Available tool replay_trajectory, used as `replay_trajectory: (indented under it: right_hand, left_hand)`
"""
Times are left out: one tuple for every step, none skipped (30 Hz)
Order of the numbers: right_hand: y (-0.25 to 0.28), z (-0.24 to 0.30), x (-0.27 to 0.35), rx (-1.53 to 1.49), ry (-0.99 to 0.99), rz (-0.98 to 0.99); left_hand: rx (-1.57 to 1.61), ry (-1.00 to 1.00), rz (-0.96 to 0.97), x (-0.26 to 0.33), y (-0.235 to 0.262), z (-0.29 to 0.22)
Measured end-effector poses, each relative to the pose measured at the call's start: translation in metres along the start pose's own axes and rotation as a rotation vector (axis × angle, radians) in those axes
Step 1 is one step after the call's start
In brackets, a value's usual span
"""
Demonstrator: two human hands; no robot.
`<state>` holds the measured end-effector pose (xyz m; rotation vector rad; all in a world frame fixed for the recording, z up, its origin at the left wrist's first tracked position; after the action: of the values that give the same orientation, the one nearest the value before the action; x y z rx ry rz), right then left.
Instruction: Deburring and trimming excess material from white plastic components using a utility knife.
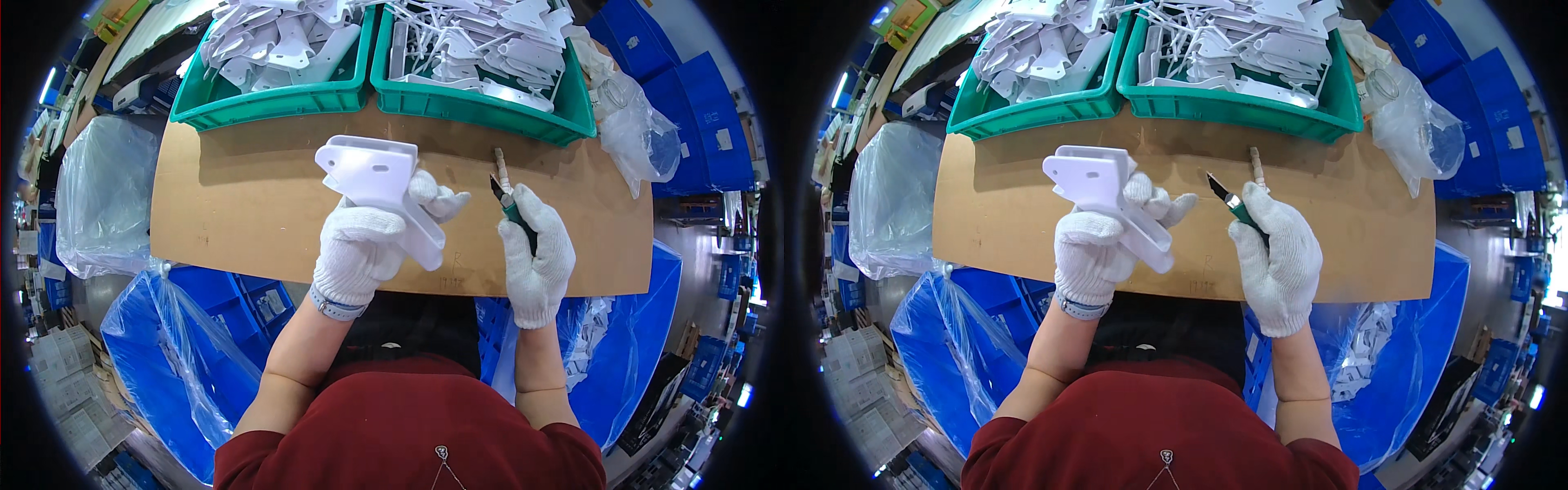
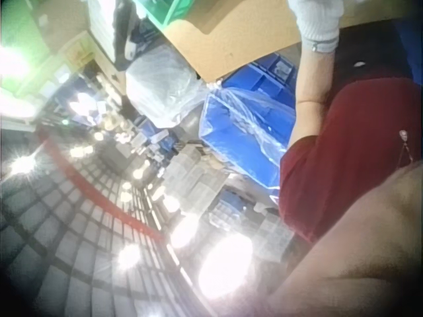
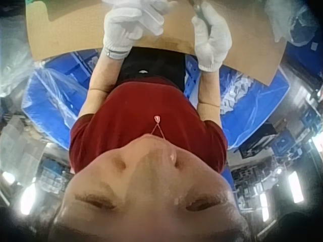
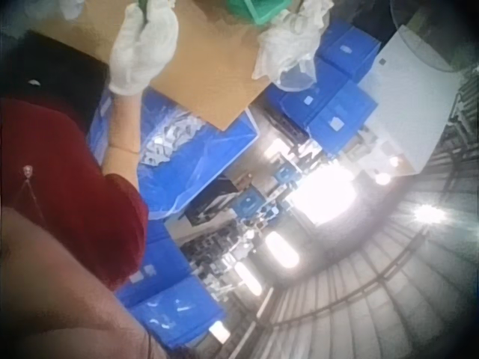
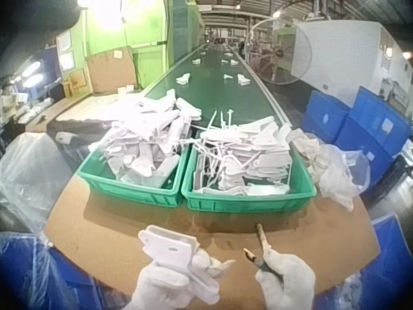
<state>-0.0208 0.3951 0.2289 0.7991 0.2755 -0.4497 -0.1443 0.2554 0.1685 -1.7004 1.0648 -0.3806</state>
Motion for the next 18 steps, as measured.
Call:
replay_trajectory:
  right_hand:
    - [-0.001, -0.003, 0.001, 0.016, -0.027, 0.009]
    - [0.0, -0.004, 0.0, 0.015, -0.026, 0.009]
    - [0.0, -0.011, -0.001, 0.026, -0.079, 0.031]
    - [0.0, -0.017, -0.002, 0.038, -0.132, 0.052]
    - [0.002, -0.019, 0.0, 0.037, -0.133, 0.052]
    - [0.002, -0.027, 0.002, 0.073, -0.19, 0.083]
    - [0.001, -0.035, 0.004, 0.109, -0.247, 0.114]
    - [0.002, -0.038, 0.006, 0.109, -0.247, 0.112]
    - [0.003, -0.04, 0.01, 0.121, -0.234, 0.1]
    - [0.004, -0.039, 0.012, 0.134, -0.22, 0.087]
    - [0.004, -0.038, 0.012, 0.134, -0.222, 0.086]
    - [0.003, -0.036, 0.011, 0.097, -0.228, 0.09]
    - [0.003, -0.034, 0.01, 0.059, -0.234, 0.094]
    - [0.003, -0.032, 0.01, 0.059, -0.236, 0.092]
    - [0.001, -0.032, 0.009, 0.047, -0.251, 0.117]
    - [0.0, -0.032, 0.009, 0.035, -0.265, 0.142]
    - [0.0, -0.032, 0.01, 0.035, -0.264, 0.14]
    - [-0.001, -0.032, 0.01, 0.017, -0.259, 0.137]
  left_hand:
    - [0.052, -0.031, 0.033, -0.001, -0.001, 0.0]
    - [0.103, -0.061, 0.066, -0.002, -0.002, 0.001]
    - [0.103, -0.061, 0.066, -0.004, 0.0, 0.002]
    - [0.127, -0.124, 0.114, -0.005, -0.002, -0.001]
    - [0.151, -0.187, 0.162, -0.005, -0.005, -0.007]
    - [0.15, -0.186, 0.163, -0.006, -0.005, -0.008]
    - [0.149, -0.183, 0.163, -0.006, -0.005, -0.01]
    - [0.149, -0.179, 0.164, -0.006, -0.005, -0.011]
    - [0.149, -0.177, 0.163, -0.006, -0.005, -0.011]
    - [0.148, -0.182, 0.172, -0.006, -0.006, -0.012]
    - [0.148, -0.187, 0.18, -0.006, -0.006, -0.013]
    - [0.148, -0.184, 0.181, -0.007, -0.005, -0.013]
    - [0.147, -0.176, 0.203, -0.007, -0.007, -0.013]
    - [0.146, -0.168, 0.226, -0.007, -0.008, -0.012]
    - [0.147, -0.167, 0.228, -0.007, -0.009, -0.011]
    - [0.15, -0.175, 0.233, -0.006, -0.01, -0.011]
    - [0.154, -0.185, 0.238, -0.006, -0.011, -0.01]
    - [0.151, -0.186, 0.239, -0.006, -0.011, -0.01]
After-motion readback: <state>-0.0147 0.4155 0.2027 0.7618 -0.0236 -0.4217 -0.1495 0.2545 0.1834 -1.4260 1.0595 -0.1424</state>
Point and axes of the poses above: each hand's wrist, its own x-axis away from the middle knuckle, its own y-axis out of the back of the hand, z = x × y, the point moved 9 cm from there along -x, towards the middle knuckle, and after that the axes turned 12 degrees about z, right-handed, at the moved point
